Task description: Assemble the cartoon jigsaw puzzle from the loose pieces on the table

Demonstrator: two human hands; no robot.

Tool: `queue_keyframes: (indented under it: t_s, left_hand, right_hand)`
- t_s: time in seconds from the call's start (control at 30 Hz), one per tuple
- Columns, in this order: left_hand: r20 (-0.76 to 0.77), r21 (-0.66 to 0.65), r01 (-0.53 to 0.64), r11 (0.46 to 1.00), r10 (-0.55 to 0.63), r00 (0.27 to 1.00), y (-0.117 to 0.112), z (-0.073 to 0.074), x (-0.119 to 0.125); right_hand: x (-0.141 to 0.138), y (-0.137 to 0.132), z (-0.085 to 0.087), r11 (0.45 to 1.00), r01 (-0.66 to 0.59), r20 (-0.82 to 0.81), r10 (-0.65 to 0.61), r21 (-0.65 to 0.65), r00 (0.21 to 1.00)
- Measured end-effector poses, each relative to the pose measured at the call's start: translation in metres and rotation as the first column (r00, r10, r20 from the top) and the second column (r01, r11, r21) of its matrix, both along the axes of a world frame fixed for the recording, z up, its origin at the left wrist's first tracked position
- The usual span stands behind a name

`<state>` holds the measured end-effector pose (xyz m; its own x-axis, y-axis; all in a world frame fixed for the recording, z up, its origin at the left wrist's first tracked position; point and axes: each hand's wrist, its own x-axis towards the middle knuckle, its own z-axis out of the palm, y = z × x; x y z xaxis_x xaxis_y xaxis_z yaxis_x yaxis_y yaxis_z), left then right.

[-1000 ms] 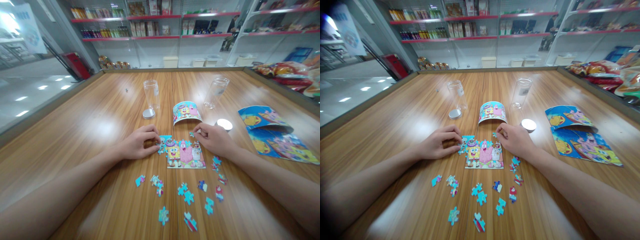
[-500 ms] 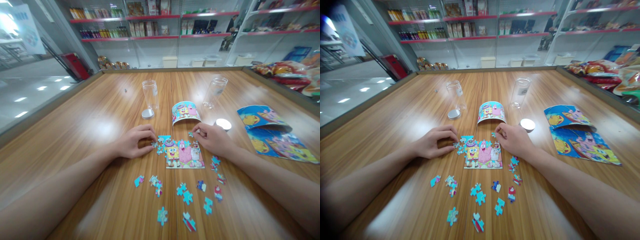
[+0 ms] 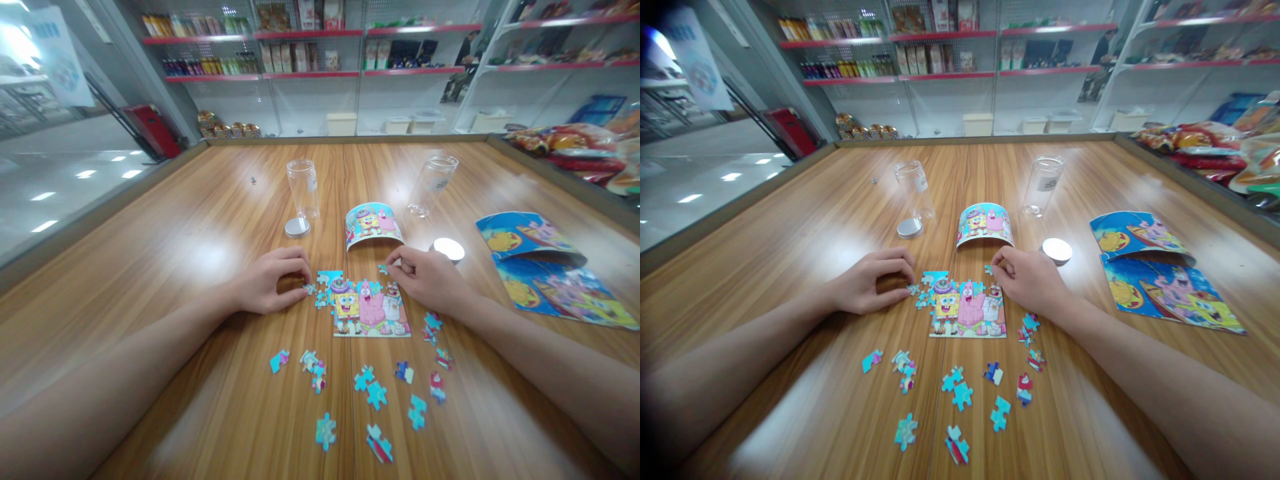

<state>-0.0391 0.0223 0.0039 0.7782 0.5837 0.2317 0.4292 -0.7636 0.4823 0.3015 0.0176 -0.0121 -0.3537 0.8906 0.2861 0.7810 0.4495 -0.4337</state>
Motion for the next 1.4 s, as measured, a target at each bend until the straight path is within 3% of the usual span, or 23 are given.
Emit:
queue_keyframes:
  t_s: [1.4]
  left_hand:
    - [0.033, -0.025, -0.022, 0.999, 0.023, 0.999, 0.0011, -0.0031, 0.0036]
  right_hand:
    - [0.0005, 0.0010, 0.0001, 1.000, 0.009, 0.011, -0.009, 0.014, 1.000]
